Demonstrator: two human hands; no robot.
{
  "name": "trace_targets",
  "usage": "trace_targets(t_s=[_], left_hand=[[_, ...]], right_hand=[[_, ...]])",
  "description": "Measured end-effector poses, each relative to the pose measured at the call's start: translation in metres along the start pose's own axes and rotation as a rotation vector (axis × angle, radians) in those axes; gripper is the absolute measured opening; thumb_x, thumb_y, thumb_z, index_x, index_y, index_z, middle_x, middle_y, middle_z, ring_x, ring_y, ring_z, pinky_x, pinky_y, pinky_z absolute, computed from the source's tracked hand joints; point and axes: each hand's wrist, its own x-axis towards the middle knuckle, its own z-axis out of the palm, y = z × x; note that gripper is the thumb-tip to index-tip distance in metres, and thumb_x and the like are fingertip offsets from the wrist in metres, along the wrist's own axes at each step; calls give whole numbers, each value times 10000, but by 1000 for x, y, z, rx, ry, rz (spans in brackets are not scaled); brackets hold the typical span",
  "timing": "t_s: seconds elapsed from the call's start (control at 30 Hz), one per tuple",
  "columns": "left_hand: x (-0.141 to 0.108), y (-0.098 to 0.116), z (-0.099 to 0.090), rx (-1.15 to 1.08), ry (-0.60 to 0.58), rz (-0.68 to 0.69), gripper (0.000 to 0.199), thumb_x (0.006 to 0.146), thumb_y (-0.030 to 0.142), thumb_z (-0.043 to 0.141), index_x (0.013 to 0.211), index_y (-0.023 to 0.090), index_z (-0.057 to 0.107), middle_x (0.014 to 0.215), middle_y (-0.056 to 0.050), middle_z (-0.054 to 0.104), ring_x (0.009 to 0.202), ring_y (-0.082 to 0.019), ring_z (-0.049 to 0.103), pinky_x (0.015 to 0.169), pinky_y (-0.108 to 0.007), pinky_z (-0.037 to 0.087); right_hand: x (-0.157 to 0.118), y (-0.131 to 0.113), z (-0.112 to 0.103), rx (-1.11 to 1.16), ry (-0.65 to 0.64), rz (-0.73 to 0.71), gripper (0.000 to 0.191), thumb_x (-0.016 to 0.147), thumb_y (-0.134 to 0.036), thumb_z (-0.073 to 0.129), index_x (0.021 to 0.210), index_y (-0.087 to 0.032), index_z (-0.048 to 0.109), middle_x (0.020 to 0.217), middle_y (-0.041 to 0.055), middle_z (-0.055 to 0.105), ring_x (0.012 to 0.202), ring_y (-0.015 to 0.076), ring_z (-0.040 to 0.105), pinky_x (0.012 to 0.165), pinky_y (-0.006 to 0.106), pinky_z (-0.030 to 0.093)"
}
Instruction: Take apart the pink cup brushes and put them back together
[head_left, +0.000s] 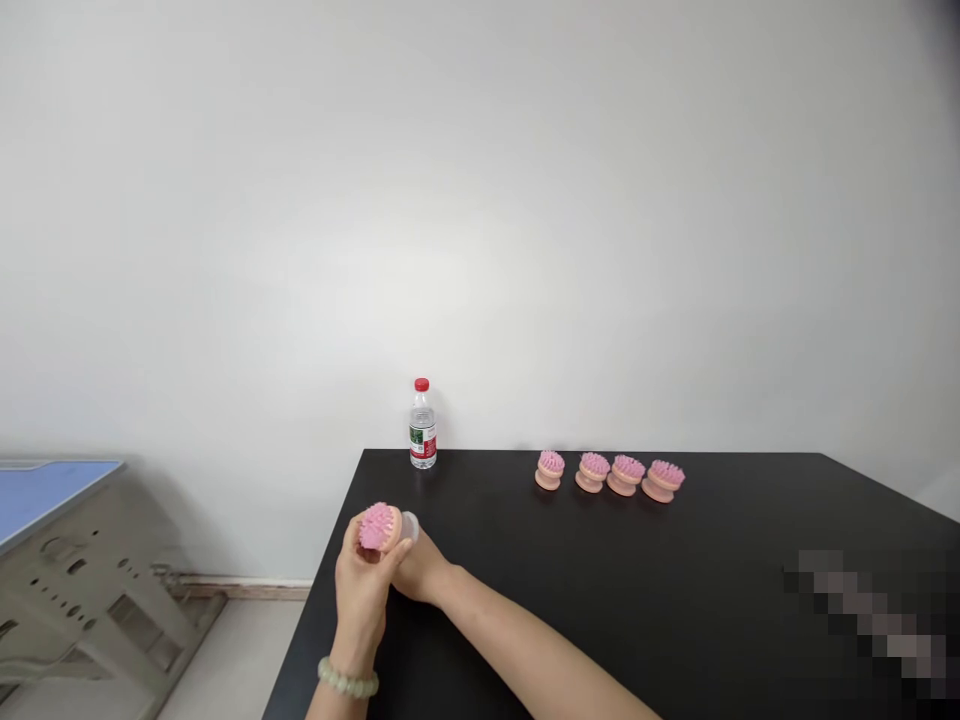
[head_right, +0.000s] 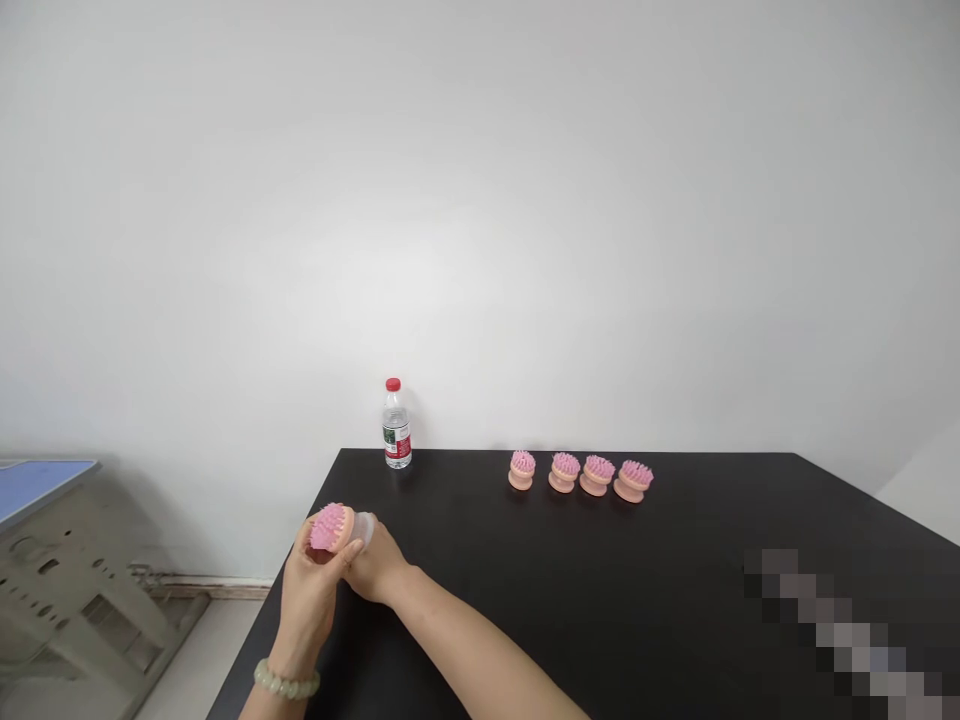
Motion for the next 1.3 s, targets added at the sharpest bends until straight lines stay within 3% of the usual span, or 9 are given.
trace_targets(t_s=[0.13,0.33,0.43,0.53,0.6,0.73,0.93,1.07,1.3], left_hand=[[-2,6,4,-43,-56,-51,652,488,224,942,1083,189,675,999,-50,750,980,-250,684,895,-343,521],[-9,3,11,-125,-174,-157,581,527,257,947,1039,172,686,907,-30,739,868,-199,680,791,-285,533],[-14,-7,17,-176,-222,-259,616,531,266,958,1065,185,661,910,-21,729,841,-171,680,777,-270,530],[-23,-20,25,-214,-308,-376,555,531,258,965,989,176,662,837,-12,709,766,-158,678,745,-283,538],[-29,-28,31,-227,-374,-430,520,520,237,971,937,168,668,796,-9,698,726,-152,670,722,-282,539],[-35,-35,36,-246,-455,-480,507,522,238,974,924,166,674,795,-14,700,735,-154,673,732,-279,539],[-34,-30,35,-241,-459,-468,499,557,231,957,960,183,666,812,5,686,736,-128,655,725,-240,525],[-39,-26,38,-225,-480,-472,566,525,232,964,1006,207,668,827,9,682,709,-123,631,696,-234,514],[-44,-20,41,-190,-497,-468,565,519,263,961,994,229,657,806,23,667,683,-117,599,671,-226,483]], right_hand=[[0,-1,3,29,-25,8,71,918,-211,580,886,-209,644,961,24,687,858,194,599,788,290,478],[-64,15,-37,68,18,162,195,722,-225,797,690,-196,607,781,13,649,862,235,586,848,375,478],[-102,17,-61,120,132,312,66,808,-232,707,837,-201,657,794,21,647,806,219,608,759,356,522],[-132,10,-77,241,261,428,186,943,-266,529,1094,-201,615,919,41,656,740,171,655,685,309,569],[-144,3,-81,437,375,473,234,941,-309,546,1144,-202,592,983,52,649,782,177,684,700,308,591],[-150,-8,-84,678,543,467,296,804,-253,707,1090,-217,641,1034,50,642,874,209,704,798,343,599],[-151,-10,-83,604,583,352,375,743,-122,710,1099,-233,661,1100,50,630,947,209,683,870,360,602],[-153,-8,-79,538,597,310,419,715,-137,786,1102,-239,663,1165,68,634,1035,239,671,887,371,608],[-153,-11,-79,437,602,259,403,724,-228,852,1091,-252,689,1112,64,667,980,236,692,844,354,626]])
